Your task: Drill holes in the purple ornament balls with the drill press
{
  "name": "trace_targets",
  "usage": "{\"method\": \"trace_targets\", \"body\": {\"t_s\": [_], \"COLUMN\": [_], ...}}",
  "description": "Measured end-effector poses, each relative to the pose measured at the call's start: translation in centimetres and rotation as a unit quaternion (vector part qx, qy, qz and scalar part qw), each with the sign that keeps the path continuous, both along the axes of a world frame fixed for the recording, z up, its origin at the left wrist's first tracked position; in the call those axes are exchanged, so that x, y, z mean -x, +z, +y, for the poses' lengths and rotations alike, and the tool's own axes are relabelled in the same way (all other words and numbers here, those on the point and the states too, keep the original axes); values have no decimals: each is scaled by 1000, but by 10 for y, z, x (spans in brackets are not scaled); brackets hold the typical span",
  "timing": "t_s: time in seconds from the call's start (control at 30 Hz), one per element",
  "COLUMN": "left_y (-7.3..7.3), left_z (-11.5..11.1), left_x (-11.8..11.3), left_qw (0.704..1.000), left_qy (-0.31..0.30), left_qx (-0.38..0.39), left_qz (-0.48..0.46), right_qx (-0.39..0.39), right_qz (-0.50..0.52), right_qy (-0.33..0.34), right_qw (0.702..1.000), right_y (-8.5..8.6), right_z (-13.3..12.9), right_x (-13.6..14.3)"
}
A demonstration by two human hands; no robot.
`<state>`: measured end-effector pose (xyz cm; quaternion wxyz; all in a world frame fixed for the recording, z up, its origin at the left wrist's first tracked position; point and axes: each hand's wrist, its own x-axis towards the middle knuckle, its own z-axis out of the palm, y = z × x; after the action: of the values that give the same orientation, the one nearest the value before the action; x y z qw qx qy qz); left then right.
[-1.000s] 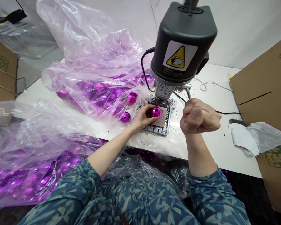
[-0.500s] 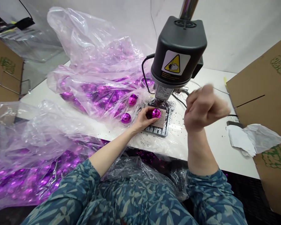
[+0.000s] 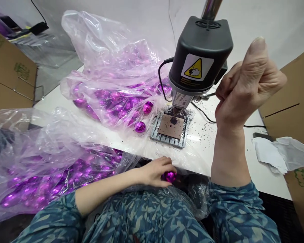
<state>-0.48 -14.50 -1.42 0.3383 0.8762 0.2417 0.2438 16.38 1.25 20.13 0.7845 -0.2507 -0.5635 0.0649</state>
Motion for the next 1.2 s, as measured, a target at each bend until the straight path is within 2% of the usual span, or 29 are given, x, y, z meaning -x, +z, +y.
{"method": "trace_targets", "body": {"t_s": [0.07, 0.13, 0.2, 0.27, 0.3, 0.37, 0.47, 0.57, 0.63, 0.7, 0.73, 0.77, 0.83, 0.9, 0.93, 1.03, 1.2], "left_y": [-10, -14, -11, -2, 3, 11, 16, 23, 33, 44, 48, 51, 51, 44, 39, 23, 7], "left_z": [-14, -11, 8, 39, 57, 88, 115, 120, 118, 117, 117, 117, 119, 121, 122, 126, 137], "left_x": [3, 9, 18, 34, 44, 64, 86, 92, 88, 78, 71, 64, 48, 35, 30, 20, 15], "left_qw": [996, 996, 997, 982, 970, 939, 903, 899, 920, 941, 941, 929, 879, 830, 817, 817, 851], "left_qy": [-28, -20, 41, 156, 221, 321, 355, 345, 341, 337, 330, 316, 277, 242, 233, 243, 322], "left_qx": [-34, -57, -69, -83, -95, -101, -86, -71, -55, 3, 59, 130, 283, 387, 411, 401, 285], "left_qz": [79, 63, -20, -65, -45, 69, 225, 260, 187, 38, -52, -138, -266, -321, -330, -336, -303], "right_qx": [0, -19, -19, -17, -23, -33, -26, -19, -35, -45, -48, -46, -48, -52, -51, -53, -61], "right_qz": [5, 18, 14, 8, 13, 19, 23, 22, 21, 20, 21, 18, 17, 18, 19, 26, 18], "right_qy": [-1, 6, 12, 17, 20, 30, 33, 25, 21, 9, 3, 3, 14, 32, 39, 51, 16], "right_qw": [1000, 1000, 1000, 1000, 999, 999, 999, 999, 999, 999, 999, 999, 999, 998, 998, 997, 998], "right_y": [1, 1, 1, 0, 0, -1, -1, -1, -1, -1, -1, -1, -2, -2, -2, -1, 0], "right_z": [0, 0, 0, 0, 0, 0, -1, -1, 0, 1, 1, 1, 0, -2, -3, -3, -2], "right_x": [1, 2, 1, 1, 0, 0, 0, 1, 2, 3, 3, 3, 4, 4, 4, 4, 6]}}
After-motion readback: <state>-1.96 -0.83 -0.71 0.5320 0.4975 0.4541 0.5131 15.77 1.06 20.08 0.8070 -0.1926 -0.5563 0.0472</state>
